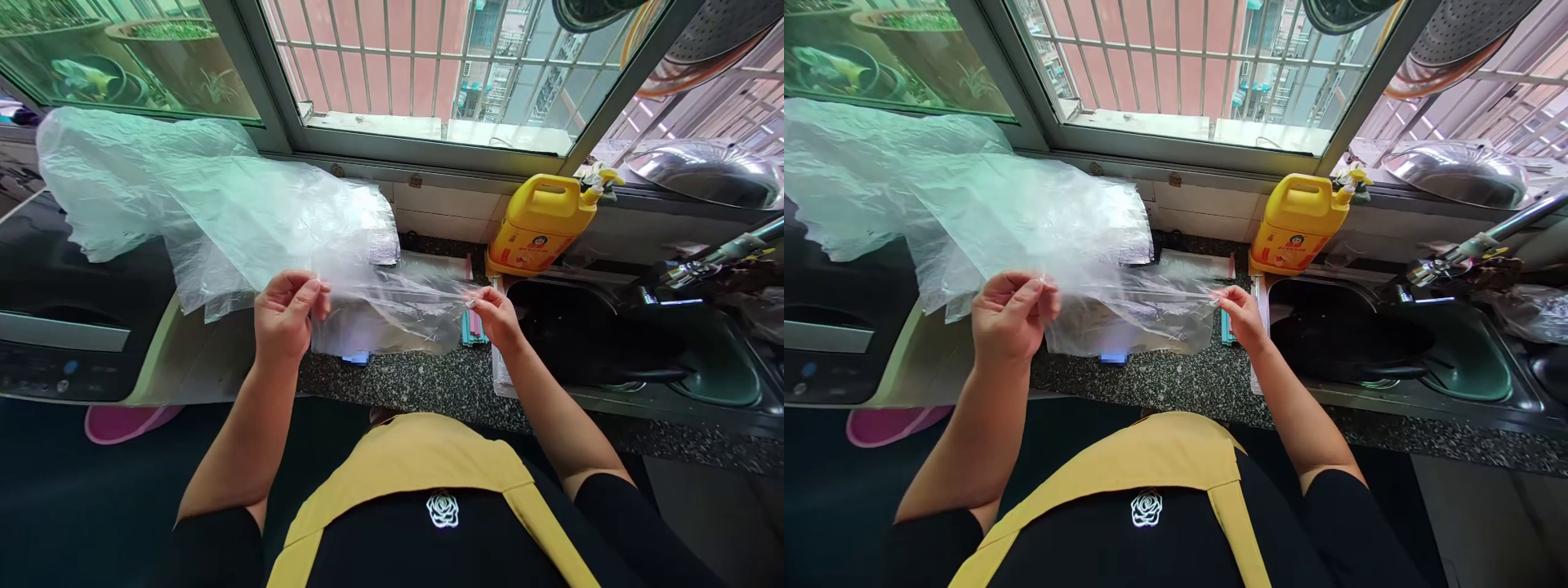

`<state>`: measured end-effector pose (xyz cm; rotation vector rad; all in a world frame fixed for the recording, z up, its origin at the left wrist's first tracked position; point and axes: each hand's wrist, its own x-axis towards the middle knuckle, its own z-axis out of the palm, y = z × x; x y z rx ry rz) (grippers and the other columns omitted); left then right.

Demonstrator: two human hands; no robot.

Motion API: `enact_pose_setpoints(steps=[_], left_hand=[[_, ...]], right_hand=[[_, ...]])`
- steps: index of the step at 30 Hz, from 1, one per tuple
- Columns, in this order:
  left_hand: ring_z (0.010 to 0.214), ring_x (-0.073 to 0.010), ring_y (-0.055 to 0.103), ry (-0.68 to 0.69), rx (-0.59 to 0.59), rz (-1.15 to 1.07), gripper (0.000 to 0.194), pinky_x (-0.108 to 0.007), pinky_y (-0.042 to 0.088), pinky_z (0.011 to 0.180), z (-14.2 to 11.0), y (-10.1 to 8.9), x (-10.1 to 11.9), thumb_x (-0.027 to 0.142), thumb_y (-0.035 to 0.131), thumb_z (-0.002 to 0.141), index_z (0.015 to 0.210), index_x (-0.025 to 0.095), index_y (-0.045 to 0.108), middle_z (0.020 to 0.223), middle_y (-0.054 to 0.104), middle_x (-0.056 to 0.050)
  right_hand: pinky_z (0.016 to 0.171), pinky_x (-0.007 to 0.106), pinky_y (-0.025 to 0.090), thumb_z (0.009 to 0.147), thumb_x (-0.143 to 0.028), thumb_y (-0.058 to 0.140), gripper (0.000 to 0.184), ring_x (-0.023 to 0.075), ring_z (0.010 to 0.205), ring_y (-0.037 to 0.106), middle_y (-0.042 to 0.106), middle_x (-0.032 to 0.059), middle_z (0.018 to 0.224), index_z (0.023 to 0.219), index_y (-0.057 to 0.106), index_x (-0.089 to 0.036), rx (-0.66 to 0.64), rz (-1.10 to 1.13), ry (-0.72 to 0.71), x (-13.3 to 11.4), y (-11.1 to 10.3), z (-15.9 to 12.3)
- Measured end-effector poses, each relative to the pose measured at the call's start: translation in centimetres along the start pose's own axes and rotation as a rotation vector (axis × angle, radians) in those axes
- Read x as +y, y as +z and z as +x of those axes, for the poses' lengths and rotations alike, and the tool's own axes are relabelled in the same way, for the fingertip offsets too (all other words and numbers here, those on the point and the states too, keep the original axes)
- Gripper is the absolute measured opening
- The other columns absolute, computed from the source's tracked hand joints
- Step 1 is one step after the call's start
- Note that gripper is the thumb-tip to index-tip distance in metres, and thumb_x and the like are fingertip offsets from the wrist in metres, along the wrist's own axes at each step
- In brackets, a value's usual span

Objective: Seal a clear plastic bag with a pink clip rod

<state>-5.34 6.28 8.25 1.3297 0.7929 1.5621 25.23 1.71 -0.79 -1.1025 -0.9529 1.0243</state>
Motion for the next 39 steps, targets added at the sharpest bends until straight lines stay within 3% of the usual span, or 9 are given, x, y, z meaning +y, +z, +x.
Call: enact_pose_setpoints(steps=[4, 8, 10, 14, 17, 21, 27, 31, 39], left_hand=[[0.05, -0.0083, 0.052, 0.011, 0.119, 0.176, 0.021, -0.023, 0.041, 0.047, -2.4, -1.6, -2.8, 0.036, 0.068, 0.073, 0.078, 0.017, 0.06, 0.067, 0.061, 0.0], [0.078, -0.0158, 0.056, 0.512, 0.357, 0.468, 0.028, -0.03, 0.047, 0.07, -4.6, -1.6, -3.8, 0.039, 0.065, 0.076, 0.093, 0.02, 0.056, 0.087, 0.058, -0.003], [0.081, -0.0185, 0.056, 0.647, 0.22, 0.568, 0.024, -0.034, 0.046, 0.073, -5.1, 0.1, -3.3, 0.04, 0.062, 0.078, 0.092, 0.021, 0.057, 0.084, 0.057, -0.004], [0.076, -0.0179, 0.055, 0.427, -0.368, 0.62, 0.02, -0.033, 0.046, 0.071, -4.9, 6.3, -2.6, 0.041, 0.061, 0.08, 0.085, 0.021, 0.063, 0.077, 0.06, -0.004], [0.07, -0.0164, 0.052, 0.27, -0.503, 0.595, 0.026, -0.031, 0.044, 0.067, -4.3, 10.1, -3.3, 0.045, 0.061, 0.079, 0.078, 0.019, 0.065, 0.07, 0.058, -0.002], [0.063, -0.0136, 0.05, 0.138, -0.467, 0.425, 0.023, -0.027, 0.042, 0.062, -3.7, 11.3, -4.2, 0.034, 0.057, 0.083, 0.068, 0.018, 0.064, 0.062, 0.056, -0.001], [0.06, -0.0116, 0.05, -0.034, -0.301, 0.274, 0.021, -0.026, 0.042, 0.06, -4.0, 8.9, -4.0, 0.034, 0.062, 0.079, 0.066, 0.017, 0.063, 0.064, 0.056, 0.0], [0.061, -0.0114, 0.05, -0.068, -0.245, 0.248, 0.022, -0.025, 0.041, 0.062, -4.1, 8.1, -3.9, 0.037, 0.064, 0.077, 0.067, 0.018, 0.064, 0.064, 0.057, 0.0], [0.058, -0.0101, 0.051, -0.162, -0.056, 0.106, 0.026, -0.023, 0.042, 0.058, -3.8, 6.6, -4.9, 0.043, 0.068, 0.073, 0.067, 0.018, 0.066, 0.061, 0.059, 0.001]], right_hand=[[0.068, 0.029, 0.048, 0.066, -0.04, 0.072, 0.025, 0.0119, 0.065, 0.056, 0.06, -0.0027, 0.068, 0.071, 0.056, -0.022, 0.112, -0.168, -0.138, -1.6, 0.2, -0.6], [0.07, 0.031, 0.048, 0.072, -0.033, 0.067, 0.014, 0.0136, 0.069, 0.056, 0.061, 0.0, 0.074, 0.075, 0.06, -0.021, 0.023, -0.437, -0.315, -4.1, -0.2, -1.5], [0.071, 0.032, 0.047, 0.076, -0.03, 0.064, 0.01, 0.0144, 0.071, 0.056, 0.061, 0.0007, 0.074, 0.074, 0.06, -0.021, -0.052, -0.547, -0.389, -5.2, -0.2, -1.8], [0.07, 0.032, 0.047, 0.079, -0.023, 0.06, 0.005, 0.0148, 0.072, 0.057, 0.063, 0.001, 0.075, 0.075, 0.06, -0.021, -0.18, -0.684, -0.491, -6.6, 1.2, -2.3], [0.069, 0.032, 0.047, 0.08, -0.021, 0.06, 0.006, 0.0149, 0.071, 0.057, 0.064, 0.0004, 0.072, 0.074, 0.06, -0.022, -0.256, -0.759, -0.543, -7.3, 2.5, -2.5], [0.077, 0.035, 0.047, 0.078, -0.028, 0.066, 0.009, 0.0174, 0.078, 0.059, 0.066, 0.002, 0.08, 0.084, 0.062, -0.022, -0.215, -0.794, -0.58, -8.0, 2.2, -2.9], [0.071, 0.032, 0.048, 0.08, -0.051, 0.06, 0.031, 0.0171, 0.075, 0.058, 0.062, 0.0032, 0.082, 0.089, 0.062, -0.022, 0.413, -0.557, -0.367, -5.5, -3.0, -4.4], [0.067, 0.032, 0.047, 0.076, -0.071, 0.048, 0.054, 0.0186, 0.074, 0.058, 0.062, 0.0048, 0.081, 0.086, 0.062, -0.021, 0.347, -0.429, -0.226, -2.5, -3.1, -5.3], [0.062, 0.028, 0.043, 0.073, -0.049, 0.066, 0.031, 0.013, 0.061, 0.049, 0.053, -0.0015, 0.064, 0.066, 0.057, -0.02, 0.346, -0.385, -0.219, -2.6, -0.2, -5.0]])
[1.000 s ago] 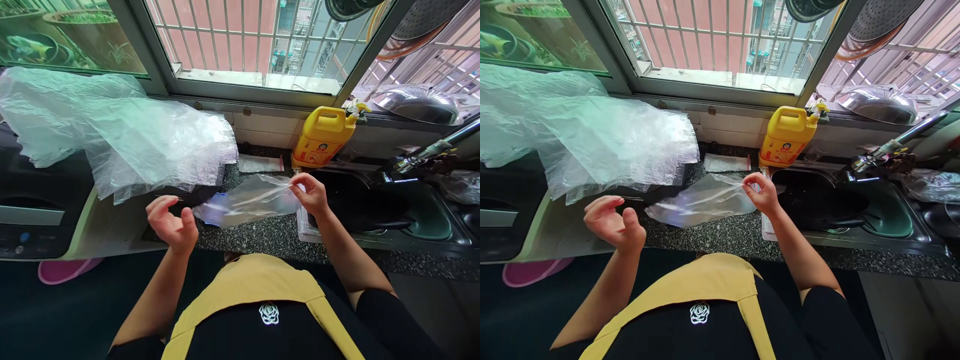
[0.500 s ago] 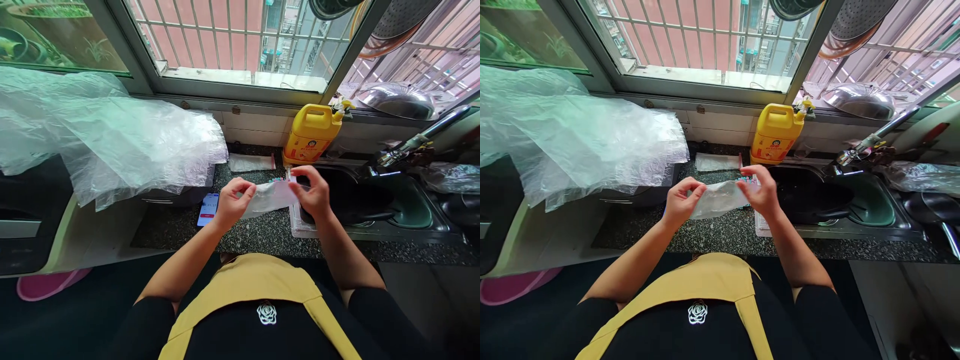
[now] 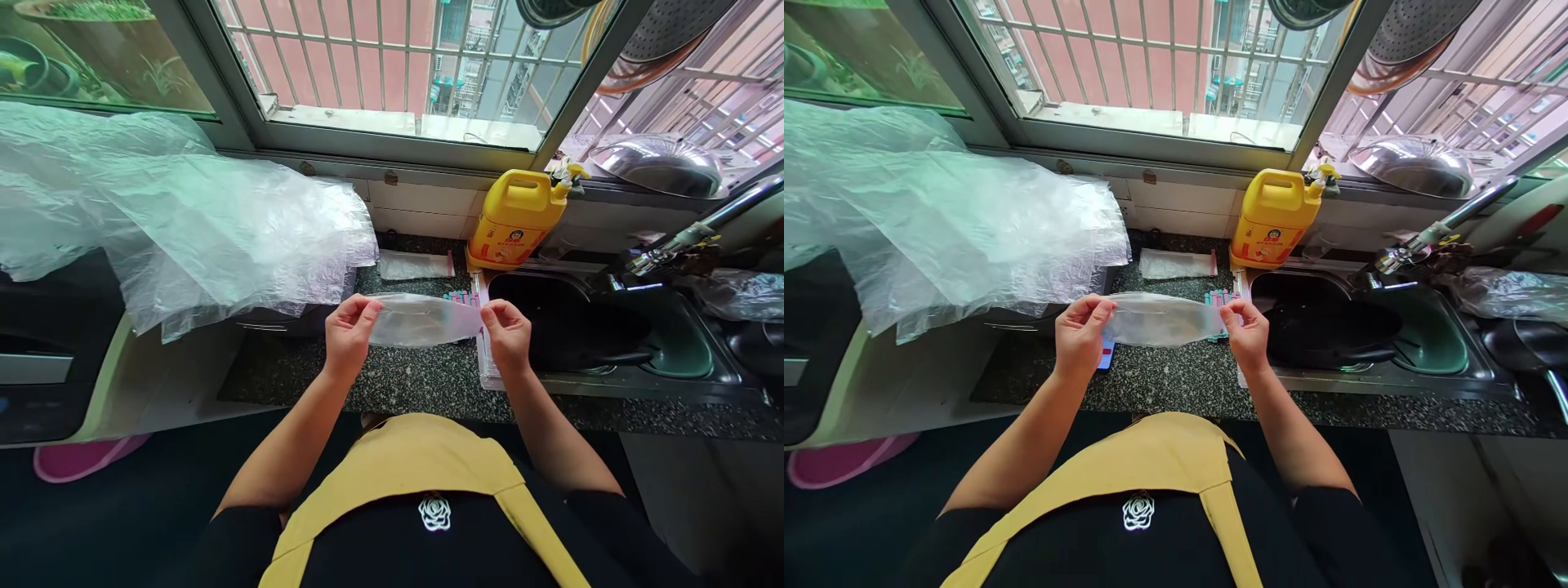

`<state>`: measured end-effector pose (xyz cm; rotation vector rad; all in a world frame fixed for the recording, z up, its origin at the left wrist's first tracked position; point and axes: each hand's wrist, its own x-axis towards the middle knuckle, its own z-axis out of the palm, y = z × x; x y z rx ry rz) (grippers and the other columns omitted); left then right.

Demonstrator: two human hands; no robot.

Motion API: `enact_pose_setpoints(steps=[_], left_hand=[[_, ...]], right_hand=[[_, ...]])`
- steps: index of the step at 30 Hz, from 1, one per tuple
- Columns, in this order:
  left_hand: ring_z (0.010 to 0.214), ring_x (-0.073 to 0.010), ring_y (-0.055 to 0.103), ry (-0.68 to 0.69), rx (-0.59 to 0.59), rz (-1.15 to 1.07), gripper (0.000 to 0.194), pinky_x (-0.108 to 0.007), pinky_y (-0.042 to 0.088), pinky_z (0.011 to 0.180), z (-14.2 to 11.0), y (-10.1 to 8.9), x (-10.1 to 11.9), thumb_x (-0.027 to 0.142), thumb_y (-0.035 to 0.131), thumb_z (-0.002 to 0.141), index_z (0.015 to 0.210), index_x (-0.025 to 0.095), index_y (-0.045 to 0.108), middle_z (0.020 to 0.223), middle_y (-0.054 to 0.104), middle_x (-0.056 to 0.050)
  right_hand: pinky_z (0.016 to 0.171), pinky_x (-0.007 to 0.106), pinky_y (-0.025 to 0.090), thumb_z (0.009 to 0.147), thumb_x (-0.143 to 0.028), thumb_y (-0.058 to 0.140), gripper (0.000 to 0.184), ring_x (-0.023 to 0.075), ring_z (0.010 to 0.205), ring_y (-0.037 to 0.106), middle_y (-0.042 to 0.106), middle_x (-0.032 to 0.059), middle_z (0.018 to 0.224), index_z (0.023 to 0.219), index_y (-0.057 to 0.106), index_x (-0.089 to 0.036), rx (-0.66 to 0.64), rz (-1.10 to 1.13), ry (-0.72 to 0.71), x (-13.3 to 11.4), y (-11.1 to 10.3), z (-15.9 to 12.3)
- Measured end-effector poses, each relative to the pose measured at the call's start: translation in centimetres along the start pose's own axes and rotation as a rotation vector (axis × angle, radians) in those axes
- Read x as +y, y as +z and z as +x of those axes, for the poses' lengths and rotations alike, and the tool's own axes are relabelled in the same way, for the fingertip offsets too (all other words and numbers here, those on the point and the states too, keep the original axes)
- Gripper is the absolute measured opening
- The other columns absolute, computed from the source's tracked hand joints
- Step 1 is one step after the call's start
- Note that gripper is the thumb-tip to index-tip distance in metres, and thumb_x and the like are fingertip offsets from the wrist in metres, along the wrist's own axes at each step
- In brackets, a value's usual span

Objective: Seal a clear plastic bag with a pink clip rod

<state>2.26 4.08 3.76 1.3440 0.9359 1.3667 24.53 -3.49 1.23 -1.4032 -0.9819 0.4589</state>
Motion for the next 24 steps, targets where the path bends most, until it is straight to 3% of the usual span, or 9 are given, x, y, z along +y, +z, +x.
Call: enact_pose_setpoints(steps=[6, 8, 13, 17, 20, 22, 24], left_hand=[[0.059, -0.0102, 0.051, -0.016, 0.064, -0.052, 0.025, -0.024, 0.043, 0.061, 0.0, -0.8, -0.7, 0.043, 0.069, 0.072, 0.066, 0.019, 0.067, 0.062, 0.06, 0.001], [0.066, -0.0119, 0.053, 0.066, 0.083, 0.001, 0.026, -0.026, 0.045, 0.065, 0.1, -1.0, -0.7, 0.045, 0.067, 0.074, 0.066, 0.02, 0.068, 0.065, 0.059, 0.0], [0.102, -0.0187, 0.058, 0.311, 0.071, 0.113, 0.024, -0.034, 0.046, 0.088, 1.0, -1.4, 0.1, 0.045, 0.067, 0.075, 0.067, 0.022, 0.067, 0.102, 0.064, -0.004], [0.076, -0.0137, 0.062, 0.247, 0.08, -0.028, 0.024, -0.029, 0.049, 0.074, 1.5, -0.8, 0.9, 0.044, 0.065, 0.077, 0.07, 0.021, 0.066, 0.075, 0.066, -0.001], [0.061, -0.0089, 0.057, 0.173, 0.141, -0.109, 0.025, -0.024, 0.047, 0.062, 1.6, -0.2, 1.4, 0.044, 0.067, 0.075, 0.07, 0.02, 0.065, 0.069, 0.065, 0.001], [0.054, -0.0065, 0.054, 0.144, 0.147, -0.16, 0.025, -0.023, 0.046, 0.059, 1.7, 0.0, 1.7, 0.044, 0.068, 0.074, 0.07, 0.02, 0.064, 0.067, 0.065, 0.002], [0.051, -0.0055, 0.052, 0.122, 0.144, -0.201, 0.025, -0.022, 0.046, 0.056, 1.9, -0.1, 1.8, 0.044, 0.07, 0.072, 0.069, 0.02, 0.063, 0.065, 0.065, 0.002]], right_hand=[[0.056, 0.027, 0.038, 0.074, -0.051, 0.066, 0.033, 0.0119, 0.058, 0.045, 0.051, -0.002, 0.063, 0.066, 0.056, -0.02, -0.069, -0.006, -0.079, -1.0, -0.5, 1.3], [0.058, 0.027, 0.039, 0.076, -0.051, 0.064, 0.034, 0.0122, 0.059, 0.045, 0.05, -0.0017, 0.064, 0.065, 0.054, -0.02, -0.121, -0.016, -0.128, -1.7, -0.6, 1.8], [0.064, 0.03, 0.041, 0.077, -0.049, 0.064, 0.033, 0.0136, 0.064, 0.048, 0.052, -0.0006, 0.066, 0.065, 0.054, -0.021, -0.248, -0.081, -0.236, -4.1, -1.4, 3.6], [0.063, 0.03, 0.042, 0.076, -0.054, 0.063, 0.034, 0.0138, 0.064, 0.049, 0.052, -0.0002, 0.067, 0.068, 0.055, -0.022, -0.231, -0.03, -0.239, -4.6, -1.6, 4.7], [0.069, 0.031, 0.047, 0.069, -0.074, 0.053, 0.052, 0.0169, 0.075, 0.056, 0.058, 0.0032, 0.082, 0.085, 0.059, -0.025, -0.172, 0.101, -0.227, -3.5, -0.5, 4.3], [0.075, 0.034, 0.049, 0.061, -0.084, 0.049, 0.071, 0.0203, 0.087, 0.059, 0.061, 0.0064, 0.098, 0.101, 0.059, -0.026, -0.229, 0.173, -0.173, -2.3, 0.6, 3.4], [0.08, 0.037, 0.05, 0.057, -0.083, 0.054, 0.074, 0.0228, 0.094, 0.059, 0.063, 0.0079, 0.103, 0.102, 0.06, -0.025, -0.32, 0.171, -0.106, -1.3, 1.7, 2.6]])
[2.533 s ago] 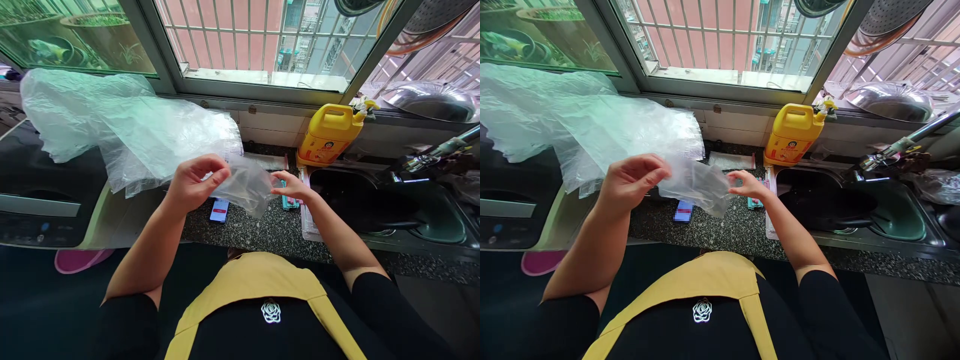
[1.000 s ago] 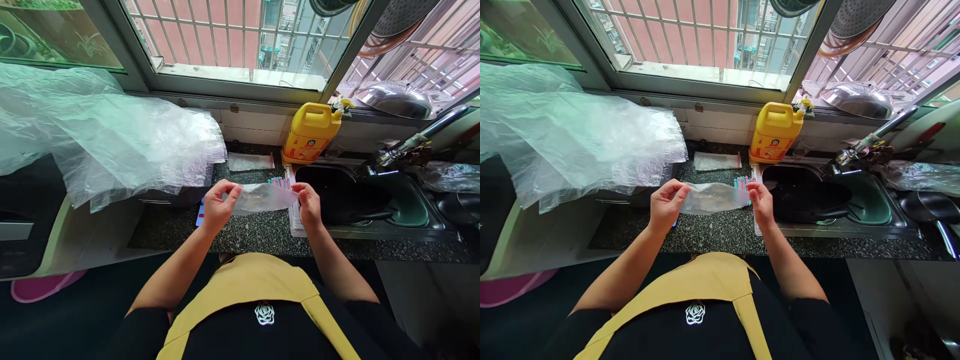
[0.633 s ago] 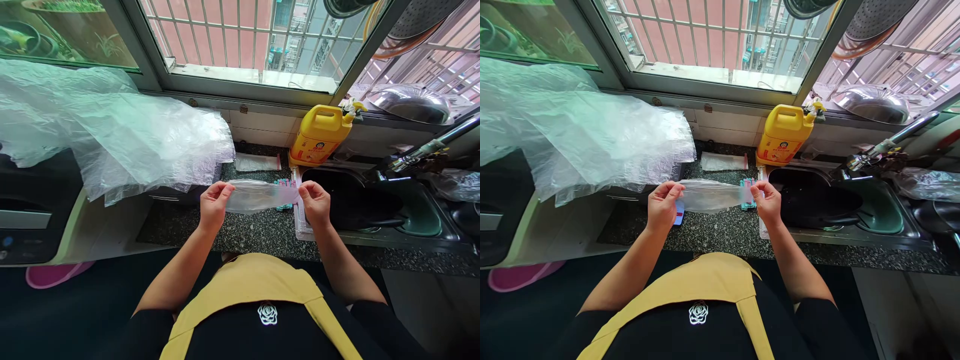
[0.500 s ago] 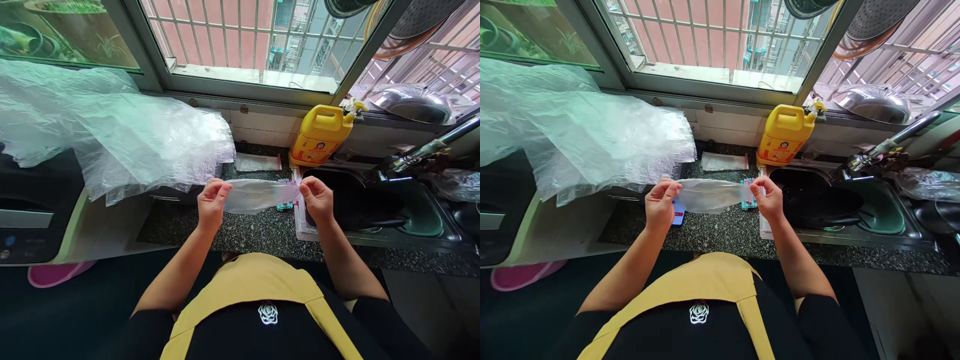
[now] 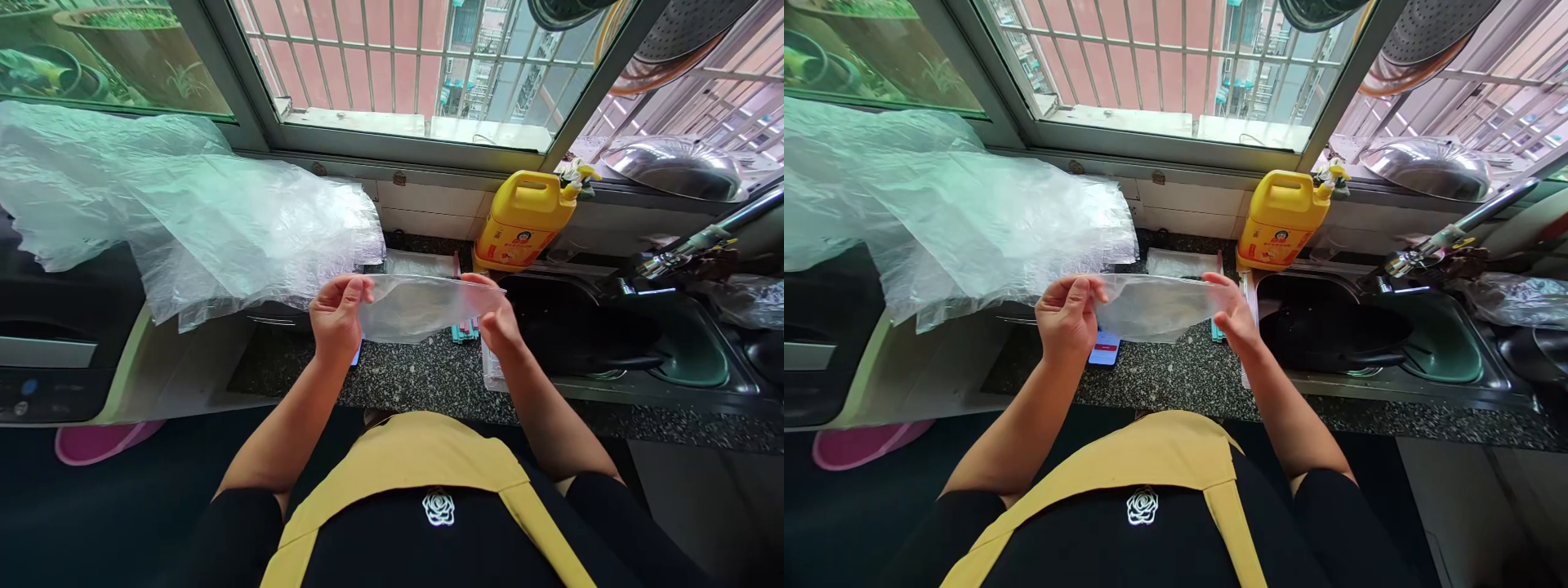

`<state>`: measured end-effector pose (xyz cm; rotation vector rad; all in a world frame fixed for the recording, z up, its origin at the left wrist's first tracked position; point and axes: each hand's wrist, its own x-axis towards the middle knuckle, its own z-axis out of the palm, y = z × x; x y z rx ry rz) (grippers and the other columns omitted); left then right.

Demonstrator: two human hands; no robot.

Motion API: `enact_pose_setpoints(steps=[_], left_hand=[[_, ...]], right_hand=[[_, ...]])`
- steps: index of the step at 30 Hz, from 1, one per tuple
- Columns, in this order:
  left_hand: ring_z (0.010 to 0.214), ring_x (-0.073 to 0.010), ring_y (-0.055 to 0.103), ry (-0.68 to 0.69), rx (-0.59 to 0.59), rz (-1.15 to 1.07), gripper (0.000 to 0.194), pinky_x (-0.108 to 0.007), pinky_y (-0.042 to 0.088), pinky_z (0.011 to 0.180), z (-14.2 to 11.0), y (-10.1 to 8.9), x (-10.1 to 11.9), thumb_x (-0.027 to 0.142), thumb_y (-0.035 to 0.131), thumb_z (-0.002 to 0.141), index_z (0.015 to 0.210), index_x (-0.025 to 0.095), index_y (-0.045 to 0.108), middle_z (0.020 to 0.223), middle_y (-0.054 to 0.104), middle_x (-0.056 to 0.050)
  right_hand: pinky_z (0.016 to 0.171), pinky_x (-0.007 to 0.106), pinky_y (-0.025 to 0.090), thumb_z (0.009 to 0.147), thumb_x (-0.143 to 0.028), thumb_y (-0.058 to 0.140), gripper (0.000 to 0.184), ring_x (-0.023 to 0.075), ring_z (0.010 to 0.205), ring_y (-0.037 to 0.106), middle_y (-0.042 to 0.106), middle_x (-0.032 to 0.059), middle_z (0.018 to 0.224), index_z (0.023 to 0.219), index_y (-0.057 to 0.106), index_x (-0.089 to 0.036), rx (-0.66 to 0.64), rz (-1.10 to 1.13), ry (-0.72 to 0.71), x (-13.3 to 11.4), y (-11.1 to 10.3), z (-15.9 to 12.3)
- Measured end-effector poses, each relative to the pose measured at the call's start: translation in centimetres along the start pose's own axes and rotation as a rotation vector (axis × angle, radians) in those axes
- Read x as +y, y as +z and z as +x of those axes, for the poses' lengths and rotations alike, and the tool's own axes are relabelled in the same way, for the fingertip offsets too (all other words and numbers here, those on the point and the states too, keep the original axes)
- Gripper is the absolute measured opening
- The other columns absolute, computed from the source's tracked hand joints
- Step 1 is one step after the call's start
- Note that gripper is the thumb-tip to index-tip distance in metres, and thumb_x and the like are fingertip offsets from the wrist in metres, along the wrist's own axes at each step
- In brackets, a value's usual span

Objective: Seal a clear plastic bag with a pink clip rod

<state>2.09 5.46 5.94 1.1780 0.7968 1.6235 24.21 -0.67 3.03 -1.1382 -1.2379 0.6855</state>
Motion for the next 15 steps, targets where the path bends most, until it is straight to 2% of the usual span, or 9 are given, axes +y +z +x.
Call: enact_pose_setpoints(steps=[3, 5, 10, 12, 15], left_hand=[[0.047, -0.0052, 0.051, -0.04, 0.01, -0.015, 0.028, -0.02, 0.044, 0.049, 0.3, -0.5, 0.0, 0.046, 0.071, 0.07, 0.069, 0.02, 0.061, 0.062, 0.063, 0.003], [0.047, -0.0053, 0.05, -0.068, 0.01, -0.013, 0.029, -0.019, 0.043, 0.045, 0.5, -0.9, 0.0, 0.046, 0.071, 0.07, 0.069, 0.02, 0.059, 0.062, 0.062, 0.003], [0.047, -0.0047, 0.05, -0.134, -0.043, -0.098, 0.028, -0.017, 0.041, 0.039, 0.6, -1.5, 0.3, 0.042, 0.074, 0.069, 0.068, 0.02, 0.058, 0.063, 0.062, 0.004], [0.046, -0.0042, 0.051, -0.16, -0.041, -0.164, 0.027, -0.016, 0.04, 0.038, 0.6, -1.4, 0.7, 0.039, 0.075, 0.068, 0.067, 0.019, 0.058, 0.063, 0.062, 0.004], [0.046, -0.0044, 0.052, -0.215, -0.014, -0.257, 0.025, -0.015, 0.039, 0.037, 0.6, -1.1, 1.3, 0.034, 0.076, 0.069, 0.065, 0.019, 0.057, 0.063, 0.062, 0.004]], right_hand=[[0.08, 0.037, 0.05, 0.066, -0.067, 0.064, 0.046, 0.0203, 0.085, 0.061, 0.065, 0.0046, 0.085, 0.078, 0.064, -0.023, -0.01, -0.047, 0.064, 0.7, 1.2, -0.3], [0.075, 0.035, 0.05, 0.071, -0.058, 0.066, 0.036, 0.0168, 0.075, 0.06, 0.064, 0.0015, 0.074, 0.067, 0.062, -0.022, 0.004, -0.039, 0.06, 0.4, 1.4, -0.1], [0.069, 0.03, 0.049, 0.072, -0.051, 0.069, 0.027, 0.0127, 0.067, 0.058, 0.063, -0.0011, 0.071, 0.071, 0.064, -0.024, -0.087, 0.056, 0.036, -1.2, 0.4, 0.6], [0.076, 0.032, 0.051, 0.065, -0.059, 0.071, 0.039, 0.0157, 0.078, 0.062, 0.066, 0.0008, 0.083, 0.085, 0.066, -0.026, -0.105, 0.102, 0.032, -1.0, 0.1, 0.6], [0.092, 0.038, 0.048, 0.048, -0.069, 0.075, 0.077, 0.0241, 0.106, 0.06, 0.064, 0.0061, 0.114, 0.112, 0.061, -0.028, -0.166, 0.108, 0.076, 0.8, 0.3, 0.1]])
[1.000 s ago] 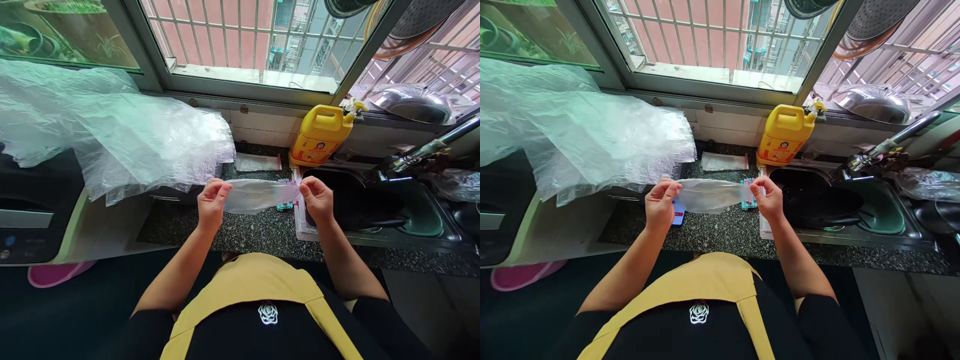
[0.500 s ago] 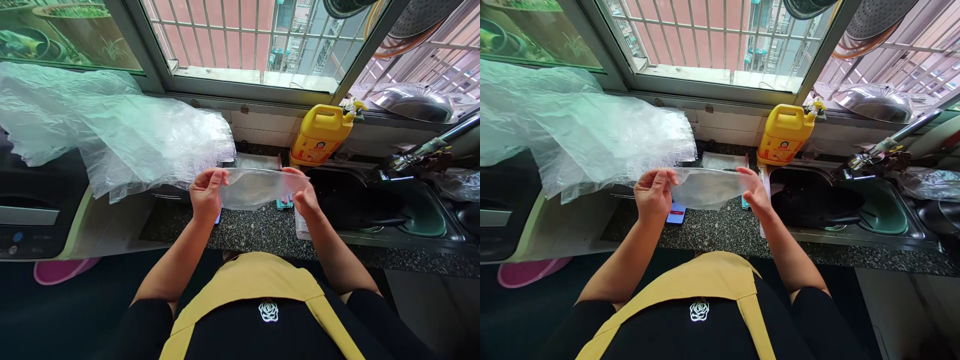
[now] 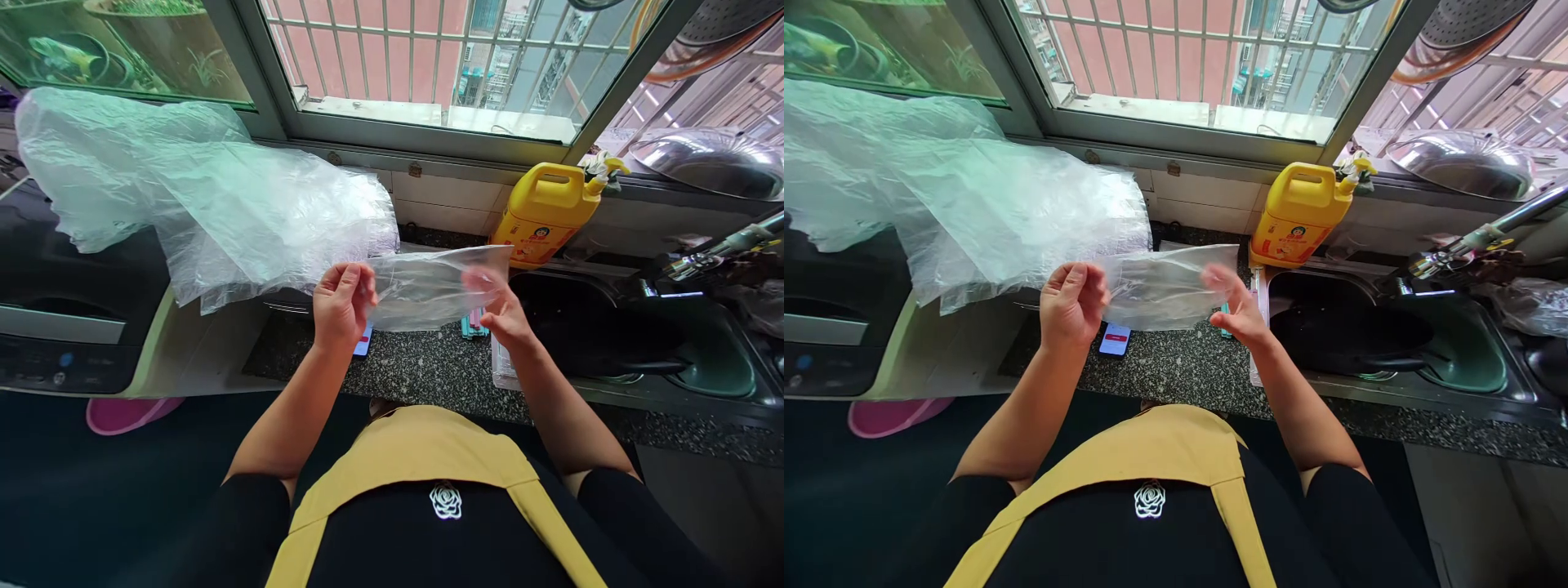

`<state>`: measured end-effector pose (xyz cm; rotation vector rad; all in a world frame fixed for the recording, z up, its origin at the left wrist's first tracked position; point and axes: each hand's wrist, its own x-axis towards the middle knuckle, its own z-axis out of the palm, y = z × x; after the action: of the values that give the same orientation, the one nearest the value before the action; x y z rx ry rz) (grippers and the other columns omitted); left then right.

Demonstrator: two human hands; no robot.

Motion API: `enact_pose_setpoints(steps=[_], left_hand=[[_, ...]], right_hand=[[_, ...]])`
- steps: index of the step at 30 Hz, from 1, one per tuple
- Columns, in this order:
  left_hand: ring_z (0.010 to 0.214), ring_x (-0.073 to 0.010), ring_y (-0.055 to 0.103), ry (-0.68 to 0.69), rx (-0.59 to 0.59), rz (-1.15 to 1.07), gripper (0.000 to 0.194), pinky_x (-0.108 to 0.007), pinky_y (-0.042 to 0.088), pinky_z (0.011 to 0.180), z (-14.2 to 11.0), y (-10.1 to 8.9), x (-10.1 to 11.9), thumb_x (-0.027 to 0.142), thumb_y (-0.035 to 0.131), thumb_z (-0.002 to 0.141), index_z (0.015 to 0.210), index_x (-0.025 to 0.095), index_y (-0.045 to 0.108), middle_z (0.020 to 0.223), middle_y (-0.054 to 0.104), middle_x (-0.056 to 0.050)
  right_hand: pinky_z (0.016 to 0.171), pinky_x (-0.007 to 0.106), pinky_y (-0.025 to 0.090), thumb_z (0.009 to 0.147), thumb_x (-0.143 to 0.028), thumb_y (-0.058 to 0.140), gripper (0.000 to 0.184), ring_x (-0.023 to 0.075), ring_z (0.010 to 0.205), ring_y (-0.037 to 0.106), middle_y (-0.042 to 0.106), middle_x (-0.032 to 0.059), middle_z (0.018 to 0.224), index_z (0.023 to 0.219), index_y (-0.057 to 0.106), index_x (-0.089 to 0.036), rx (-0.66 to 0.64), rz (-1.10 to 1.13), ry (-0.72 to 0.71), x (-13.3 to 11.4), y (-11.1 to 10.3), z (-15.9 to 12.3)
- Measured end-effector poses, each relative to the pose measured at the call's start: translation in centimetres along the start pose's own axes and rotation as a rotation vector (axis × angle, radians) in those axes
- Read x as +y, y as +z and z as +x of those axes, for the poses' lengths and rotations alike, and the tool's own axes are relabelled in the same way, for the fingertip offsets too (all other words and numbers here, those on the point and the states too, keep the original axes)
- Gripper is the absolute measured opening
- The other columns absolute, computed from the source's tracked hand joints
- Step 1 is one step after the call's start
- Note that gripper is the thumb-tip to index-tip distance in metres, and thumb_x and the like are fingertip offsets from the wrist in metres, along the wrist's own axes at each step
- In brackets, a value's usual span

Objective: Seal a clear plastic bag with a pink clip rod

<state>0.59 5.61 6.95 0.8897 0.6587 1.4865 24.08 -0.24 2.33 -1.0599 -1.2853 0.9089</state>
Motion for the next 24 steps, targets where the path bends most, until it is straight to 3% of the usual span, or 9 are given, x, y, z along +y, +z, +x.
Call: enact_pose_setpoints(steps=[2, 6, 11, 14, 16, 19, 21, 22, 24], left_hand=[[0.046, -0.0046, 0.051, -0.037, 0.013, -0.036, 0.023, -0.015, 0.039, 0.036, 0.1, 0.3, 0.3, 0.031, 0.074, 0.071, 0.064, 0.018, 0.057, 0.062, 0.062, 0.003], [0.045, -0.0051, 0.051, -0.08, -0.004, -0.054, 0.021, -0.017, 0.038, 0.036, 0.8, 0.4, 0.5, 0.027, 0.072, 0.074, 0.063, 0.019, 0.057, 0.063, 0.062, 0.002], [0.06, -0.0081, 0.058, -0.027, -0.115, 0.021, 0.018, -0.021, 0.048, 0.053, 1.9, 0.1, -0.5, 0.037, 0.07, 0.076, 0.076, 0.021, 0.061, 0.077, 0.064, -0.001], [0.08, -0.013, 0.063, 0.031, -0.141, 0.096, 0.035, -0.025, 0.05, 0.07, 1.3, -0.5, -2.2, 0.049, 0.068, 0.074, 0.097, 0.024, 0.059, 0.095, 0.064, -0.004], [0.087, -0.0148, 0.063, 0.056, -0.07, 0.126, 0.048, -0.026, 0.049, 0.076, 0.1, -1.4, -3.9, 0.056, 0.066, 0.073, 0.107, 0.026, 0.055, 0.102, 0.063, -0.005], [0.082, -0.0122, 0.062, 0.073, 0.183, 0.099, 0.052, -0.025, 0.048, 0.077, -2.7, -3.1, -6.5, 0.059, 0.067, 0.07, 0.109, 0.026, 0.053, 0.095, 0.063, -0.001], [0.078, -0.0108, 0.062, -0.036, 0.305, 0.035, 0.049, -0.023, 0.048, 0.076, -4.7, -4.3, -7.6, 0.06, 0.068, 0.068, 0.101, 0.025, 0.057, 0.086, 0.063, 0.001], [0.076, -0.0116, 0.062, -0.169, 0.285, 0.005, 0.048, -0.023, 0.048, 0.075, -5.6, -4.9, -7.8, 0.062, 0.066, 0.068, 0.095, 0.023, 0.06, 0.083, 0.065, 0.001], [0.074, -0.016, 0.063, -0.528, 0.11, -0.041, 0.056, -0.028, 0.05, 0.074, -7.1, -5.7, -7.5, 0.07, 0.06, 0.067, 0.086, 0.018, 0.066, 0.08, 0.068, -0.005]], right_hand=[[0.094, 0.04, 0.048, 0.047, -0.066, 0.076, 0.076, 0.0264, 0.108, 0.06, 0.066, 0.0083, 0.113, 0.11, 0.063, -0.024, -0.08, -0.056, 0.086, 1.7, 0.6, -0.4], [0.082, 0.039, 0.052, 0.06, -0.059, 0.073, 0.046, 0.023, 0.084, 0.066, 0.072, 0.0067, 0.082, 0.081, 0.07, -0.019, -0.139, -0.144, 0.193, 3.6, 2.2, -1.2], [0.065, 0.031, 0.052, 0.065, -0.053, 0.073, 0.035, 0.0157, 0.066, 0.062, 0.069, 0.0034, 0.073, 0.071, 0.068, -0.019, -0.129, -0.068, 0.168, 1.9, 2.7, -2.5], [0.057, 0.028, 0.048, 0.067, -0.051, 0.072, 0.032, 0.0124, 0.059, 0.057, 0.067, 0.0022, 0.07, 0.066, 0.067, -0.019, -0.155, 0.002, 0.223, 0.6, 2.3, -3.6], [0.058, 0.027, 0.048, 0.067, -0.05, 0.073, 0.031, 0.0125, 0.063, 0.057, 0.066, 0.0017, 0.071, 0.066, 0.066, -0.02, -0.145, 0.072, 0.237, 0.0, 2.1, -4.5], [0.064, 0.028, 0.049, 0.066, -0.048, 0.075, 0.029, 0.0135, 0.069, 0.059, 0.066, 0.0012, 0.074, 0.072, 0.067, -0.022, -0.124, 0.169, 0.25, -0.3, 2.1, -5.6], [0.067, 0.029, 0.048, 0.065, -0.047, 0.076, 0.028, 0.0138, 0.07, 0.059, 0.066, 0.0011, 0.075, 0.073, 0.068, -0.022, -0.104, 0.191, 0.27, -0.2, 2.3, -6.0], [0.067, 0.029, 0.048, 0.065, -0.047, 0.076, 0.027, 0.014, 0.071, 0.059, 0.066, 0.0011, 0.074, 0.072, 0.068, -0.022, -0.09, 0.194, 0.278, -0.1, 2.3, -6.2], [0.067, 0.028, 0.047, 0.065, -0.046, 0.076, 0.026, 0.0138, 0.07, 0.058, 0.066, 0.001, 0.074, 0.072, 0.068, -0.022, -0.068, 0.186, 0.292, 0.1, 2.5, -6.3]])
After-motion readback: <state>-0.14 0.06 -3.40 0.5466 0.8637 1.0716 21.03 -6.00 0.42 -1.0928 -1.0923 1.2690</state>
